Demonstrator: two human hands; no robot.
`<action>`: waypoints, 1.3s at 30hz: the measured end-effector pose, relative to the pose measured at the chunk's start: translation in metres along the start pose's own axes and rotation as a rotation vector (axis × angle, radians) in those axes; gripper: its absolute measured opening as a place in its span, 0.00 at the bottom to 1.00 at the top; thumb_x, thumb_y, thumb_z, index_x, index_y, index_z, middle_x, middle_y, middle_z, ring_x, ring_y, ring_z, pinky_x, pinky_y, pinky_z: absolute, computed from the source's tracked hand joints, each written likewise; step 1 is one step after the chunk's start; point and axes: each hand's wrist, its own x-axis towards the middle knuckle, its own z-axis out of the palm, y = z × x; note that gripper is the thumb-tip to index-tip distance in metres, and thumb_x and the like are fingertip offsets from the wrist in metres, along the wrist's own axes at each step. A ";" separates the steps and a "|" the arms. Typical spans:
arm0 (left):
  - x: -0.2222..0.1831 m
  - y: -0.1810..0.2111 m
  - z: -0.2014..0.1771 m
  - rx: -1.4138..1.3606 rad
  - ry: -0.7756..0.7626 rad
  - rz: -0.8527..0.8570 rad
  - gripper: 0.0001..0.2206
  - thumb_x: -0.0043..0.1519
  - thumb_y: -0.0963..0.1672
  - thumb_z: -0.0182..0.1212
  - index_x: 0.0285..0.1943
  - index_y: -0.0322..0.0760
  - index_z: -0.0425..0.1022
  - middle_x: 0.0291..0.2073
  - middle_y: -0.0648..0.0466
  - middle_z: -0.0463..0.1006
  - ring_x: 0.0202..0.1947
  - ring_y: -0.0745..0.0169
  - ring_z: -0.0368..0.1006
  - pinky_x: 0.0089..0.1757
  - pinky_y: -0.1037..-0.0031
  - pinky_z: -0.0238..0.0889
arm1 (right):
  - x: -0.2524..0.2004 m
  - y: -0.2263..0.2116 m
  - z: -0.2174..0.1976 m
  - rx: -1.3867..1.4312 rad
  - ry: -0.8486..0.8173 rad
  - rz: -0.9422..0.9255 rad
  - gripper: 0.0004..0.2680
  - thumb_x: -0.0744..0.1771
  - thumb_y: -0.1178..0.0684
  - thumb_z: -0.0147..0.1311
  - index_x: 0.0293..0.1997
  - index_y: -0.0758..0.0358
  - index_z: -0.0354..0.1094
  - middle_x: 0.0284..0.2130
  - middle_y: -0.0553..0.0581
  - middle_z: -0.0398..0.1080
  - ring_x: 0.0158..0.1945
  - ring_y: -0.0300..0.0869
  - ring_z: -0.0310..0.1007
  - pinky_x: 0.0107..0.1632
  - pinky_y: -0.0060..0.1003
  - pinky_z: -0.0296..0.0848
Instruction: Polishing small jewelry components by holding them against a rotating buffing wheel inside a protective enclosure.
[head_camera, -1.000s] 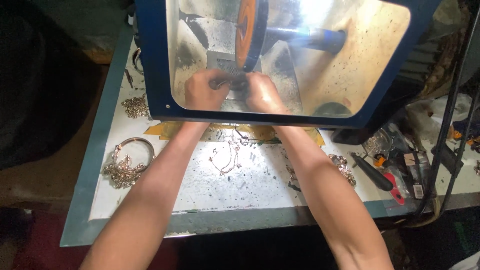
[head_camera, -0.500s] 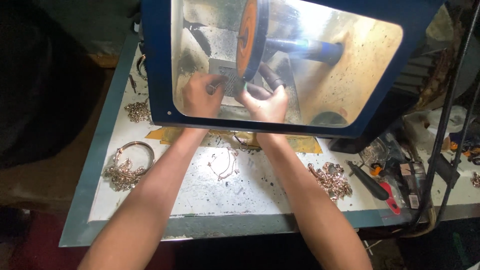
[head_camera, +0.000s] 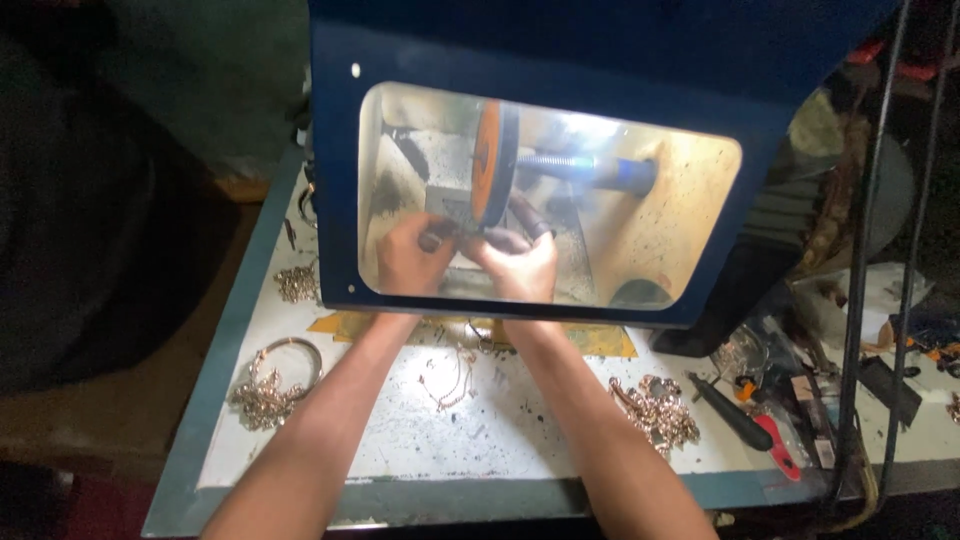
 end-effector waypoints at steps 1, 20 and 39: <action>-0.001 0.002 -0.001 0.001 0.006 0.013 0.12 0.57 0.38 0.70 0.50 0.36 0.82 0.41 0.48 0.83 0.42 0.49 0.81 0.42 0.62 0.77 | -0.001 -0.001 0.001 0.008 -0.003 -0.012 0.39 0.54 0.56 0.76 0.72 0.66 0.55 0.39 0.71 0.75 0.37 0.51 0.81 0.47 0.47 0.84; -0.003 0.012 -0.002 0.040 -0.004 -0.064 0.08 0.53 0.41 0.76 0.40 0.40 0.85 0.34 0.51 0.85 0.39 0.54 0.82 0.40 0.65 0.76 | -0.006 -0.033 -0.009 -0.269 0.106 0.013 0.32 0.57 0.61 0.70 0.69 0.52 0.63 0.38 0.57 0.80 0.42 0.41 0.82 0.46 0.34 0.84; -0.018 0.012 0.000 -0.042 -0.128 0.044 0.07 0.60 0.41 0.68 0.46 0.42 0.84 0.42 0.51 0.84 0.47 0.52 0.81 0.46 0.65 0.77 | 0.007 0.019 -0.027 -0.371 -0.176 -0.084 0.28 0.62 0.62 0.60 0.72 0.62 0.56 0.51 0.68 0.74 0.52 0.47 0.78 0.57 0.45 0.78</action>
